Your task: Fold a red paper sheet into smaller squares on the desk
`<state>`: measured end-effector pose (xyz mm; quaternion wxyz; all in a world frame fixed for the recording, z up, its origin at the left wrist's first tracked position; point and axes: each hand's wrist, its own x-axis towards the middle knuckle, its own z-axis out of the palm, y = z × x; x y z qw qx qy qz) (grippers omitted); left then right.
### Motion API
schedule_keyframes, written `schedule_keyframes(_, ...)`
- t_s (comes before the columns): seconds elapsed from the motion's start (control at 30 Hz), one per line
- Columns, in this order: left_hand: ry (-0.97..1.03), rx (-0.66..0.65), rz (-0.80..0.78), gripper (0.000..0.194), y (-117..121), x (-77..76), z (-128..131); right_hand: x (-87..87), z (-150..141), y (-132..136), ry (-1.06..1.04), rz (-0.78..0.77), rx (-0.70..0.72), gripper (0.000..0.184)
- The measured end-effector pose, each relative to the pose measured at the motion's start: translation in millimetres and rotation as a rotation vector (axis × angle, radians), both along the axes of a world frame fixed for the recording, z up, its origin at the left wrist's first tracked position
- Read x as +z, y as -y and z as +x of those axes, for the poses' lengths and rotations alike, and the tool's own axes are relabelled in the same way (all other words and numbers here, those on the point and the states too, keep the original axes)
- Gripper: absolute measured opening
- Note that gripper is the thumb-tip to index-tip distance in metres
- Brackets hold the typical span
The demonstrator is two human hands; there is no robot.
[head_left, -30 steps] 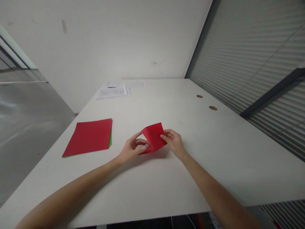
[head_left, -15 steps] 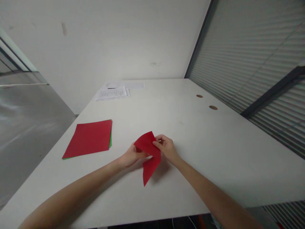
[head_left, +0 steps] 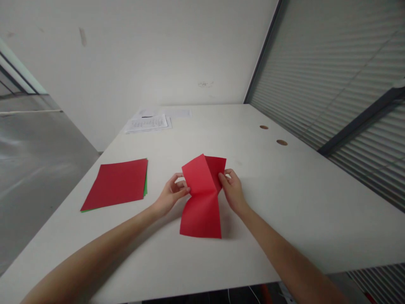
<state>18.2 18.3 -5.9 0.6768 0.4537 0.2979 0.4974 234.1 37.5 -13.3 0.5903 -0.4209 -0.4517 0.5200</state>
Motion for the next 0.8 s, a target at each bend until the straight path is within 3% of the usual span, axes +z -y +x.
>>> schedule_keyframes(0.13,-0.021,0.147,0.032,0.062,-7.8,4.4,-9.6,1.1,21.7,-12.1,0.078,0.058,-0.11,0.039)
schedule_keyframes(0.27,-0.215,0.268,0.087,0.069,-18.2,-0.4,-19.5,-4.7,40.9,-21.8,0.336,0.124,-0.195,0.033)
schedule_keyframes(0.37,-0.492,0.236,0.096,0.064,-26.3,-9.9,-26.5,-13.6,45.5,-24.3,0.609,0.13,-0.139,0.025)
schedule_keyframes(0.47,-0.748,0.19,0.149,0.046,-30.1,-17.2,-30.5,-21.7,42.5,-23.2,0.905,0.115,-0.085,0.015)
schedule_keyframes(0.57,-0.993,0.308,0.311,0.03,-24.5,-15.8,-28.5,-25.1,37.4,-21.4,1.113,0.104,-0.095,0.01)
schedule_keyframes(0.67,-1.178,0.443,0.627,0.032,-8.9,-9.0,-19.9,-25.0,33.7,-19.9,1.223,0.107,-0.114,0.01)
schedule_keyframes(0.7,-1.2,0.367,0.759,0.034,-2.9,-7.3,-16.1,-24.8,32.7,-19.5,1.245,0.108,-0.116,0.01)
schedule_keyframes(0.8,-1.239,-0.049,1.025,0.051,12.1,-7.9,-5.7,-24.6,31.3,-18.5,1.288,0.108,-0.121,0.01)
